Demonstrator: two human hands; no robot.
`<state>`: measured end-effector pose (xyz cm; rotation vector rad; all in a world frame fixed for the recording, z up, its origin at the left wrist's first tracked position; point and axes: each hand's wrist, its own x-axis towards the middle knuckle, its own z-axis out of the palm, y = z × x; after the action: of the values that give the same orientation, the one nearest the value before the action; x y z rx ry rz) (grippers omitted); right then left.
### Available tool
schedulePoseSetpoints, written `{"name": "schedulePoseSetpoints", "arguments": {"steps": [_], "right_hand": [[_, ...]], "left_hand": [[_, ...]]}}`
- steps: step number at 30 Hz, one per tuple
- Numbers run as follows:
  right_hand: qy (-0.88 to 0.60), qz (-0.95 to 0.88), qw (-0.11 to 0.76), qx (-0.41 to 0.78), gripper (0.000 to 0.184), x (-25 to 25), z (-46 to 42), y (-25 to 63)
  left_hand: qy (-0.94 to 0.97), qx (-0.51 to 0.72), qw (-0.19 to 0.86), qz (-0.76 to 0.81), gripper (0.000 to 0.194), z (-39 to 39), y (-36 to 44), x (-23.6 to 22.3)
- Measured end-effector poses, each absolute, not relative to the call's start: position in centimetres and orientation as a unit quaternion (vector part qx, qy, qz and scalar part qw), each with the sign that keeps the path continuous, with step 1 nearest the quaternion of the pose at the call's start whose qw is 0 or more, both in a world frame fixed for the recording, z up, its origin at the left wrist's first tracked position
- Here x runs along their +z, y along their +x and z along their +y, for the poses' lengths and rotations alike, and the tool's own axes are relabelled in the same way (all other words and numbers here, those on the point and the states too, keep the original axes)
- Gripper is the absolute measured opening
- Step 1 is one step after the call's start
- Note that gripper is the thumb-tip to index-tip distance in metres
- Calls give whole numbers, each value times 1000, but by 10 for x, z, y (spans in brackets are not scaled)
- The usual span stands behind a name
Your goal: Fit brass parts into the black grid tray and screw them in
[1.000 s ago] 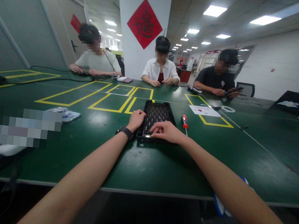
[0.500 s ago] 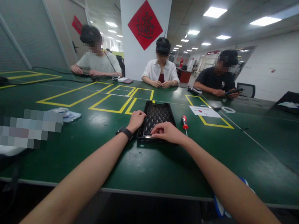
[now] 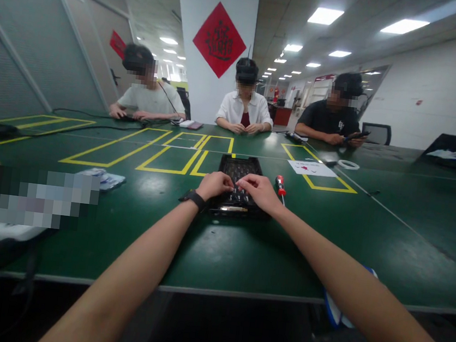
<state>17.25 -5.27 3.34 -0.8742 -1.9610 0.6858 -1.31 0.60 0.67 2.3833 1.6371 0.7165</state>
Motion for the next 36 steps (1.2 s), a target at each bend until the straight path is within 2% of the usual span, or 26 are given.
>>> {"name": "schedulePoseSetpoints", "arguments": {"steps": [5, 10, 16, 24, 28, 30, 32, 34, 36], "right_hand": [[-377, -792, 421, 233, 29, 32, -54, 173], [-382, -803, 435, 142, 20, 31, -57, 172], [-379, -769, 483, 180, 22, 33, -61, 169], [-394, -737, 519, 180, 27, 35, -63, 170], [-407, -735, 510, 183, 25, 35, -60, 172], [-402, -745, 493, 201, 21, 35, -59, 171], [-385, -770, 454, 232, 18, 34, -59, 168], [-361, -801, 404, 255, 17, 34, -62, 163], [-344, -831, 365, 239, 15, 34, -65, 158]], "left_hand": [[782, 289, 88, 545, 15, 12, -13, 4], [751, 389, 260, 465, 29, 0, -15, 20], [736, 412, 386, 374, 35, -15, -5, 28], [705, 450, 439, 329, 33, -19, 1, 24], [726, 439, 405, 340, 30, -18, -2, 28], [742, 450, 319, 382, 21, -15, -8, 27], [735, 463, 172, 465, 16, -9, -17, 22], [706, 451, 62, 543, 24, -2, -26, 12], [695, 416, 72, 582, 35, 8, -32, -2]]}}
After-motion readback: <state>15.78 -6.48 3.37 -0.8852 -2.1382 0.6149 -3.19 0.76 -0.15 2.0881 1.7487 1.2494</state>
